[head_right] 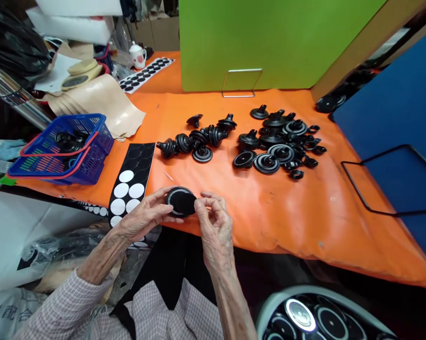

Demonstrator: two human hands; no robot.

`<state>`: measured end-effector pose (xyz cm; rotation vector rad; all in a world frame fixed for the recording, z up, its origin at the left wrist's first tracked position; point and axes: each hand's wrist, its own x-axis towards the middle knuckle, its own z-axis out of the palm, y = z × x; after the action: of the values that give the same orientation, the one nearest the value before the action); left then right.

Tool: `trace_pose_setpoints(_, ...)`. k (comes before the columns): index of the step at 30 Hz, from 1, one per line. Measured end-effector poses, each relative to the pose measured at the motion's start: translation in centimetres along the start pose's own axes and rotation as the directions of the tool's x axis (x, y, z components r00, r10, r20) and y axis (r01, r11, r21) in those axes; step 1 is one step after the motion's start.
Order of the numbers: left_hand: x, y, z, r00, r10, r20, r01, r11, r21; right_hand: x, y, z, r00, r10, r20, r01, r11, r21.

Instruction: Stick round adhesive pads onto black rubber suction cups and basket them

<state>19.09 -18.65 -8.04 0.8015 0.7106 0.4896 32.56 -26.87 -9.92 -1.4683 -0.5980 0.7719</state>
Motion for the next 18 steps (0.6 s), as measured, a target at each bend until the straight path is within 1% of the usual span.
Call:
trace_pose_setpoints(8,-0.1,-0.3,0.0,1.0,0.016,-0.003,-0.016,1.0,-0.008,-0.9,0.3,1.6,0.999,-0.008,-0.048,0.006,1.0,-0.027)
trace_pose_setpoints(15,0.0,-0.3,0.1,1.0,0.026,-0.011,-0.026,1.0,0.006,-0.9,0.6,2.0,0.998,-0.004,-0.062,0.005,1.0,0.016)
trace_pose_setpoints(18,0.0,-0.3,0.1,1.0,0.025,-0.016,-0.024,1.0,0.012,-0.9,0.8,2.1,0.998,-0.017,-0.064,0.017,1.0,-0.002)
